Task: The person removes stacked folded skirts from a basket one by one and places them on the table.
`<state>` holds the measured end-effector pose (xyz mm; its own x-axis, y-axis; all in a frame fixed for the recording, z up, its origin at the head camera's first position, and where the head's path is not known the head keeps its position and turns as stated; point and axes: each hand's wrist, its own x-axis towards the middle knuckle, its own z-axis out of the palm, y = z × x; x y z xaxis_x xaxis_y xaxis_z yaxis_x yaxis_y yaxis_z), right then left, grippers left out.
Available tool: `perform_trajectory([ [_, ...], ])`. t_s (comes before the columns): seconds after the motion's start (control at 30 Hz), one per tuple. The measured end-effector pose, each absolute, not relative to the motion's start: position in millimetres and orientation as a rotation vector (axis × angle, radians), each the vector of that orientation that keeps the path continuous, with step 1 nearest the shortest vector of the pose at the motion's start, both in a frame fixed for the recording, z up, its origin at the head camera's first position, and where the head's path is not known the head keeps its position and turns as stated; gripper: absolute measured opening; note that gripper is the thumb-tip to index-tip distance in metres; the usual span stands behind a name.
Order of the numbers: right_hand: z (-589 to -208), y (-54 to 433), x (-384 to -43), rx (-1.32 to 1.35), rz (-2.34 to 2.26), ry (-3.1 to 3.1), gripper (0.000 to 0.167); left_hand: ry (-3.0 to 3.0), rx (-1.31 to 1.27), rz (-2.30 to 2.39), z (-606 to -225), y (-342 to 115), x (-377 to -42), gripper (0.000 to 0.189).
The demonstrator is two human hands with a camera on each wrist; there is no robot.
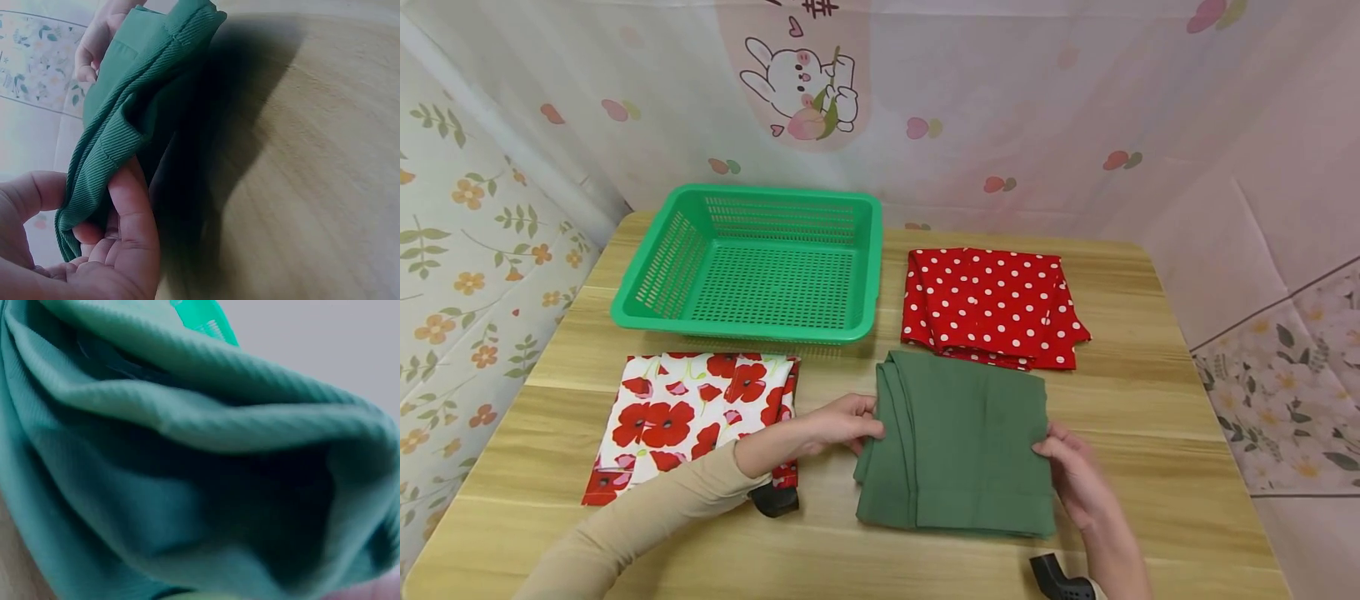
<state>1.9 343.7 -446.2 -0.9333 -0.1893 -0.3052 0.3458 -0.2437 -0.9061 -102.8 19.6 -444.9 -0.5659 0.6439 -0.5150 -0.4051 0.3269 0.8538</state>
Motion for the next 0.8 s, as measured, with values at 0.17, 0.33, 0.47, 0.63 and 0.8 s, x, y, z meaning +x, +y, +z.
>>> perform_trajectory([
  [0.17, -447.3, 337.2, -0.8, 0.337, -2.079, 1.924, 0.027, 1.665, 0.188, 1.413, -453.5, 18.8, -101.0, 0.002],
  [0.33, -447.7, 334.1, -2.0, 0.488, -1.914, 2.125, 0.015, 1.674, 0.136, 1.429, -459.9, 17.5, -98.2, 0.012],
  [0.47, -448.5, 334.1, -1.7, 0.526, -1.714, 2.314, 0.008, 1.675, 0.111, 1.447, -462.2, 15.7, -96.3, 0.016],
  [0.63, -448.5, 332.7, -0.2, 0.484, -1.403, 2.551, 0.027, 1.675, 0.088, 1.470, -463.1, 11.6, -94.8, 0.009],
  [0.8, -445.4, 330.9, -1.6, 0.457, -1.198, 2.659, 0.036, 1.673, 0.086, 1.496, -463.6, 7.1, -93.5, 0.042],
])
